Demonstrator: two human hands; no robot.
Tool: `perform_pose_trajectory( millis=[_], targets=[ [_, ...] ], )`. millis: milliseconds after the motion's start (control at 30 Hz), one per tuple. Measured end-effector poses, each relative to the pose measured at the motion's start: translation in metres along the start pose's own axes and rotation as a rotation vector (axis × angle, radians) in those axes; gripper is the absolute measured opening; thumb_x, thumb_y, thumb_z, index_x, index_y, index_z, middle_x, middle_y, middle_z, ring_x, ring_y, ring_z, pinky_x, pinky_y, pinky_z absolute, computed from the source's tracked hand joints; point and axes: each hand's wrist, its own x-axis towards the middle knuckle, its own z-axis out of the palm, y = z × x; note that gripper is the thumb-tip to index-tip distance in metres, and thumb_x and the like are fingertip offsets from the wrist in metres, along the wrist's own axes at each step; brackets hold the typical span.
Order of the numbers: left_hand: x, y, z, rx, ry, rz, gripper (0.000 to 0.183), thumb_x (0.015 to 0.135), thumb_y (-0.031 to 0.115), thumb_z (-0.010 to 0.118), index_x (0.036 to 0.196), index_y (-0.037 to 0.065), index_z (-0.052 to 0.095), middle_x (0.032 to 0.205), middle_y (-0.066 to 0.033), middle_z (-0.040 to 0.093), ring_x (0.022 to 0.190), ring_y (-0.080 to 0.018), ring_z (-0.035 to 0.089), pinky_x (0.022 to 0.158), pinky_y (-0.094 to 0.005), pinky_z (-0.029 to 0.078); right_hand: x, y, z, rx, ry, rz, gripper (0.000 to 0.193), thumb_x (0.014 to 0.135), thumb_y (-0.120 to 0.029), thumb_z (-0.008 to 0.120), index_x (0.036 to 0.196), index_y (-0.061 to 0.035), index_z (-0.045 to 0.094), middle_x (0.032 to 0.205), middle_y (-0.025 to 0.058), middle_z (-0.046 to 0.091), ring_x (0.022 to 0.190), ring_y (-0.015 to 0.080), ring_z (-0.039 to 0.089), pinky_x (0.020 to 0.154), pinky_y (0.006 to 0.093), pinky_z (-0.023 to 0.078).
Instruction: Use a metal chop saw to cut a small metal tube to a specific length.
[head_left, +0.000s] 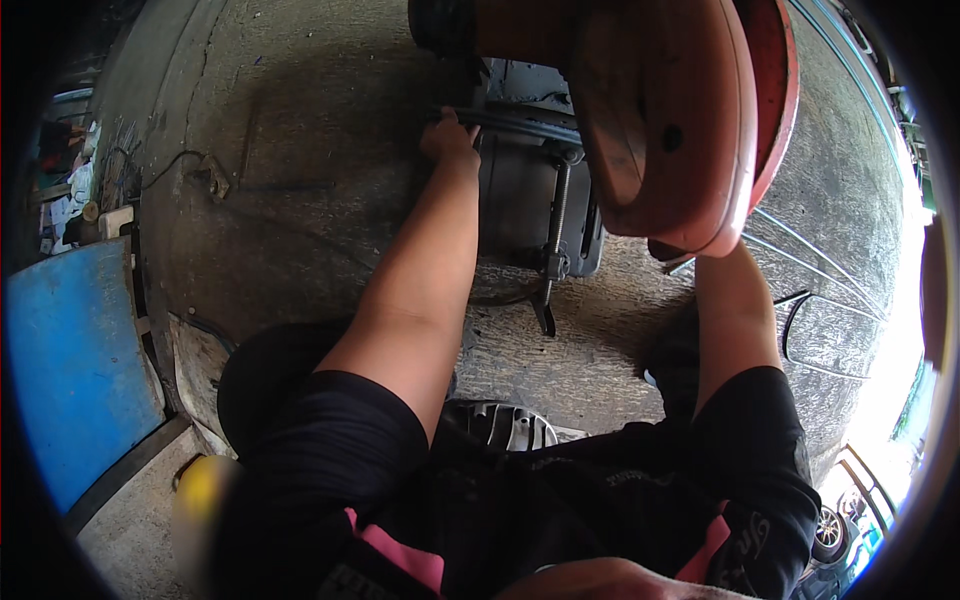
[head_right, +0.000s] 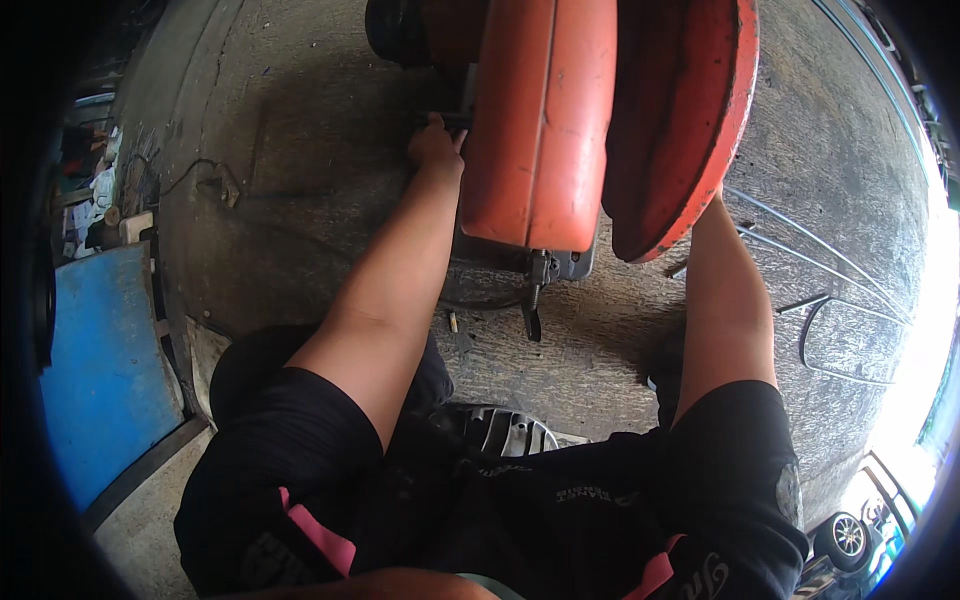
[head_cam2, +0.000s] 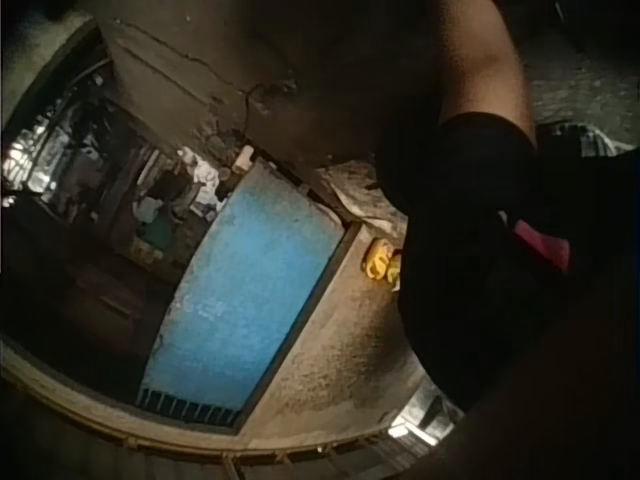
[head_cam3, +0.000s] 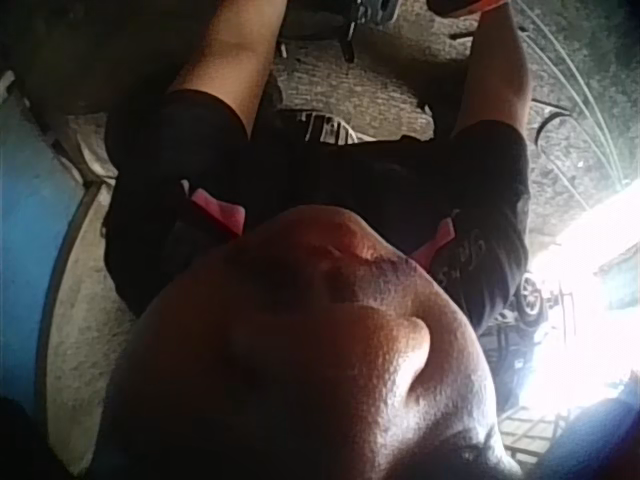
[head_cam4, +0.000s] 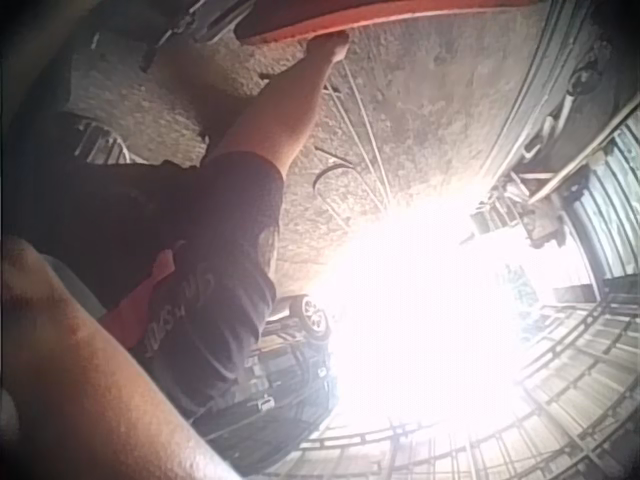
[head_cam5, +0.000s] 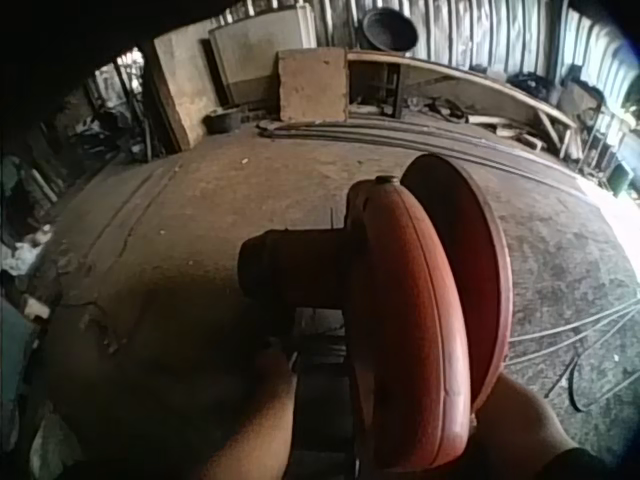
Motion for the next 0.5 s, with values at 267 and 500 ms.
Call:
perform_pose_trajectory(
  millis=[267,500],
  targets=[
    [0.004,-0.002,0.001,-0.012,-0.032,-0.002,0.030,0.093,0.015,0.063,0.118,-0.002,0.057,0.110,-0.0171,0.062,0.095,-0.0307,0.064,0.075,-0.0415,0.063,0.007,0.004,0.001,0.003,-0.042,-0.020,0.023,0.097,-0.021,0.050,0.109,-0.0022,0.055,0.100,0.0133,0.063,0.093,0.0276,0.063,0.087,0.0424,0.053],
    [-0.001,0.005,0.004,-0.030,-0.003,-0.025,0.033,0.094,0.016,0.062,0.117,-0.006,0.057,0.112,-0.0182,0.062,0.095,-0.0310,0.065,0.076,-0.0399,0.063,0.011,0.010,0.004,-0.021,0.064,0.052,0.019,0.093,-0.019,0.058,0.103,-0.0022,0.055,0.091,0.0122,0.058,0.084,0.0275,0.060,0.081,0.0446,0.056]
  ],
)
